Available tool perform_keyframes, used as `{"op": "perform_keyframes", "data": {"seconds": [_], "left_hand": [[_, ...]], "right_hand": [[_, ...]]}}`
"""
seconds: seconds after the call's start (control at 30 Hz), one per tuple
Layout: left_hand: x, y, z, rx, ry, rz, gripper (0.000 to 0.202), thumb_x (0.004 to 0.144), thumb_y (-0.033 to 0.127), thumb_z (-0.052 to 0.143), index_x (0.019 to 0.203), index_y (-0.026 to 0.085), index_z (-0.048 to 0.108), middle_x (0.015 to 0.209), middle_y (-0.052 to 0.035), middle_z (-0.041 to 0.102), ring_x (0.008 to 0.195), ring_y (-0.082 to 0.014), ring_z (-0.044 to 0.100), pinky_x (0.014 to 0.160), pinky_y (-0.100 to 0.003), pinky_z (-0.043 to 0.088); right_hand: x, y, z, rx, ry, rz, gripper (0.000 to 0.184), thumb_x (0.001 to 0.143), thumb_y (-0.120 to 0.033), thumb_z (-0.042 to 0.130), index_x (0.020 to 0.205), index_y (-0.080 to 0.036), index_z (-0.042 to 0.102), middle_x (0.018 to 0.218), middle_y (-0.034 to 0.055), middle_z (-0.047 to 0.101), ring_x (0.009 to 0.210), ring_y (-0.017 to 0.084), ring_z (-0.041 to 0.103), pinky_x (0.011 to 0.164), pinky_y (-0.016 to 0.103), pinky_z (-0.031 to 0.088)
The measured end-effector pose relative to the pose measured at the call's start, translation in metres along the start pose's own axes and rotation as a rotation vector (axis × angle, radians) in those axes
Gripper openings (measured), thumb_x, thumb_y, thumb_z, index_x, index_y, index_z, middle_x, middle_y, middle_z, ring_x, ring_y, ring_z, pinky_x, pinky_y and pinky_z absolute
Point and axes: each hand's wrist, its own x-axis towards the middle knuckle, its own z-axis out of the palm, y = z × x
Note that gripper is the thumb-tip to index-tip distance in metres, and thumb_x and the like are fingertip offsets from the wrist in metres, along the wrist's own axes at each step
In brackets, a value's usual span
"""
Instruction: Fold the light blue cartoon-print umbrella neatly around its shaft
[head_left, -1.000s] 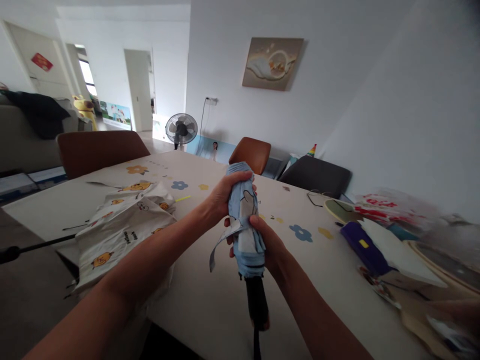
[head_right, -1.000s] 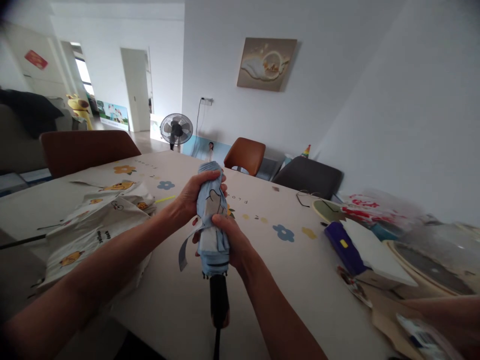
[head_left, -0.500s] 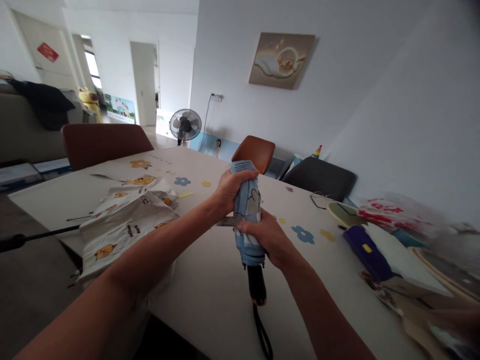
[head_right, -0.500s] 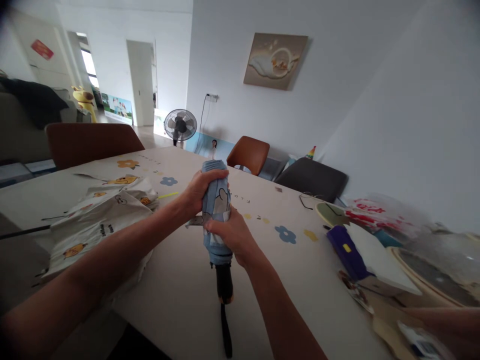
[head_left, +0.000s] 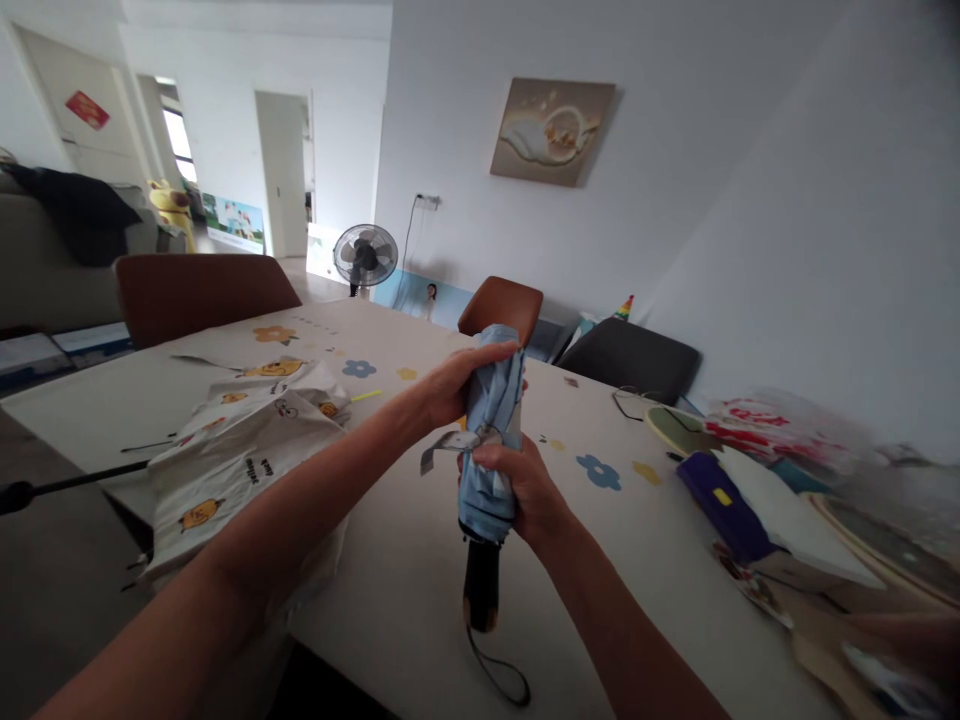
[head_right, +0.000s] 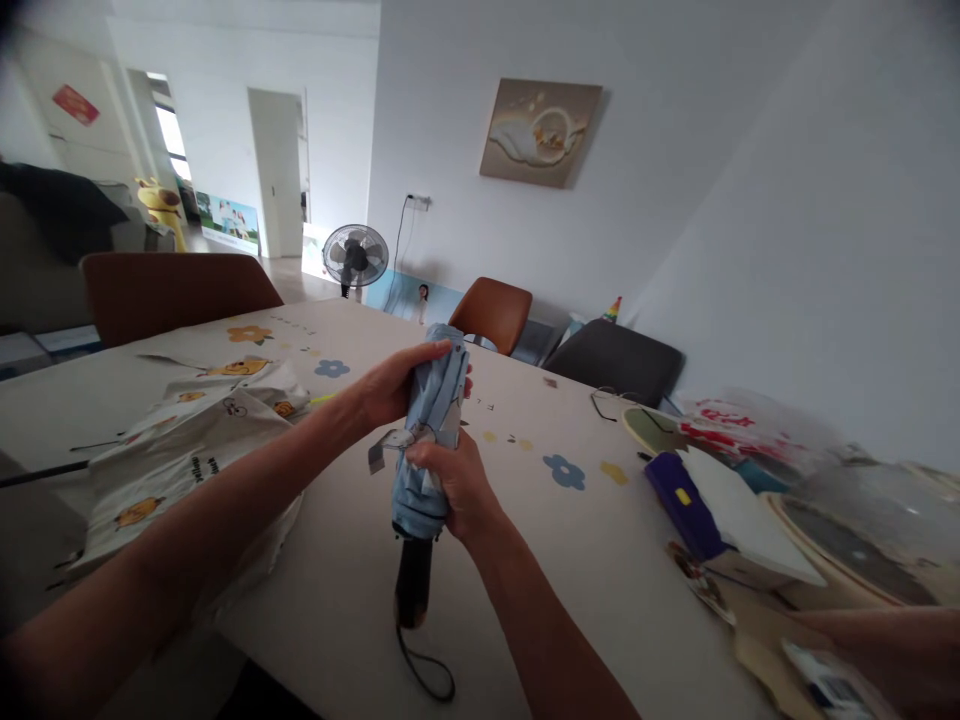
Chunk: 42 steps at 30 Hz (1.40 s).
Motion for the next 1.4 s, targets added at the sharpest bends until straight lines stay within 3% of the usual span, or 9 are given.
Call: {"op": "perform_keyframes", "data": {"seconds": [0.1, 0.23, 0.37, 0.43, 0.53, 0.7, 0.9, 1.13, 1.4], "left_hand": [[0.001, -0.006, -0.004, -0.184, -0.225, -0.049, 0.046, 0.071, 0.049, 0.06, 0.095, 0.011, 0.063, 0.096, -0.0161, 0.067, 0.094, -0.026, 0.062, 0.085, -0.04, 0.046], [-0.004, -0.014, 0.002, -0.315, -0.334, 0.016, 0.062, 0.071, 0.061, 0.052, 0.107, 0.011, 0.058, 0.106, -0.0162, 0.064, 0.103, -0.0298, 0.058, 0.09, -0.046, 0.042], [-0.013, -0.008, 0.011, -0.373, -0.371, 0.095, 0.058, 0.07, 0.056, 0.056, 0.109, 0.013, 0.057, 0.085, -0.009, 0.066, 0.083, -0.0243, 0.064, 0.081, -0.041, 0.048], [-0.017, -0.003, 0.013, -0.383, -0.382, 0.101, 0.048, 0.07, 0.049, 0.058, 0.105, 0.015, 0.058, 0.073, -0.0042, 0.062, 0.066, -0.0186, 0.061, 0.07, -0.037, 0.05], [-0.018, 0.001, 0.012, -0.404, -0.338, 0.094, 0.027, 0.073, 0.035, 0.058, 0.093, 0.017, 0.059, 0.067, -0.0005, 0.058, 0.055, -0.0126, 0.056, 0.062, -0.03, 0.05], [-0.01, -0.001, 0.004, -0.35, -0.201, 0.021, 0.014, 0.073, 0.027, 0.059, 0.081, 0.016, 0.058, 0.062, 0.0005, 0.057, 0.054, -0.011, 0.056, 0.058, -0.025, 0.049], [-0.006, -0.001, 0.002, -0.178, -0.073, 0.004, 0.018, 0.072, 0.031, 0.06, 0.069, 0.014, 0.055, 0.055, -0.0012, 0.056, 0.051, -0.0106, 0.055, 0.053, -0.023, 0.047], [-0.008, -0.003, 0.011, -0.014, 0.146, 0.116, 0.021, 0.065, 0.029, 0.067, 0.069, 0.014, 0.054, 0.057, -0.0026, 0.057, 0.048, -0.0103, 0.052, 0.049, -0.024, 0.044], [0.004, -0.016, 0.01, 0.048, 0.497, 0.334, 0.026, 0.057, 0.022, 0.073, 0.076, 0.016, 0.057, 0.062, 0.0006, 0.056, 0.054, -0.0102, 0.052, 0.054, -0.025, 0.044]], "right_hand": [[-0.005, -0.004, 0.003, 0.209, -0.109, 0.038, 0.019, 0.059, -0.028, 0.057, 0.075, -0.018, 0.055, 0.059, 0.0009, 0.056, 0.047, 0.013, 0.049, 0.046, 0.026, 0.037], [-0.009, 0.0, 0.013, 0.409, -0.323, 0.072, 0.029, 0.055, -0.029, 0.054, 0.083, -0.018, 0.057, 0.061, 0.0005, 0.054, 0.05, 0.013, 0.047, 0.046, 0.025, 0.038], [-0.01, 0.011, 0.022, 0.553, -0.493, 0.06, 0.041, 0.052, -0.026, 0.051, 0.092, -0.016, 0.057, 0.068, 0.0012, 0.055, 0.051, 0.011, 0.045, 0.046, 0.026, 0.041], [-0.009, 0.015, 0.023, 0.6, -0.575, 0.05, 0.042, 0.052, -0.026, 0.052, 0.092, -0.015, 0.057, 0.068, 0.002, 0.056, 0.053, 0.012, 0.047, 0.047, 0.026, 0.042], [-0.006, 0.017, 0.016, 0.588, -0.587, 0.051, 0.042, 0.056, -0.029, 0.055, 0.095, -0.013, 0.057, 0.074, 0.0049, 0.06, 0.058, 0.014, 0.053, 0.051, 0.028, 0.046], [-0.004, 0.011, -0.003, 0.338, -0.484, 0.051, 0.039, 0.069, -0.036, 0.061, 0.101, -0.014, 0.056, 0.077, 0.0068, 0.065, 0.063, 0.018, 0.062, 0.06, 0.034, 0.051], [-0.004, -0.006, -0.012, 0.084, -0.308, 0.075, 0.03, 0.066, -0.03, 0.067, 0.089, -0.011, 0.062, 0.079, 0.0105, 0.067, 0.064, 0.02, 0.064, 0.059, 0.033, 0.051], [-0.002, -0.014, -0.006, -0.201, 0.031, 0.036, 0.029, 0.061, -0.026, 0.071, 0.086, -0.014, 0.061, 0.076, 0.0056, 0.066, 0.069, 0.019, 0.061, 0.063, 0.031, 0.048], [0.008, -0.005, 0.0, -0.689, 0.396, -0.124, 0.03, 0.06, -0.032, 0.068, 0.084, -0.017, 0.059, 0.073, 0.0028, 0.063, 0.065, 0.018, 0.057, 0.055, 0.028, 0.041]]}}
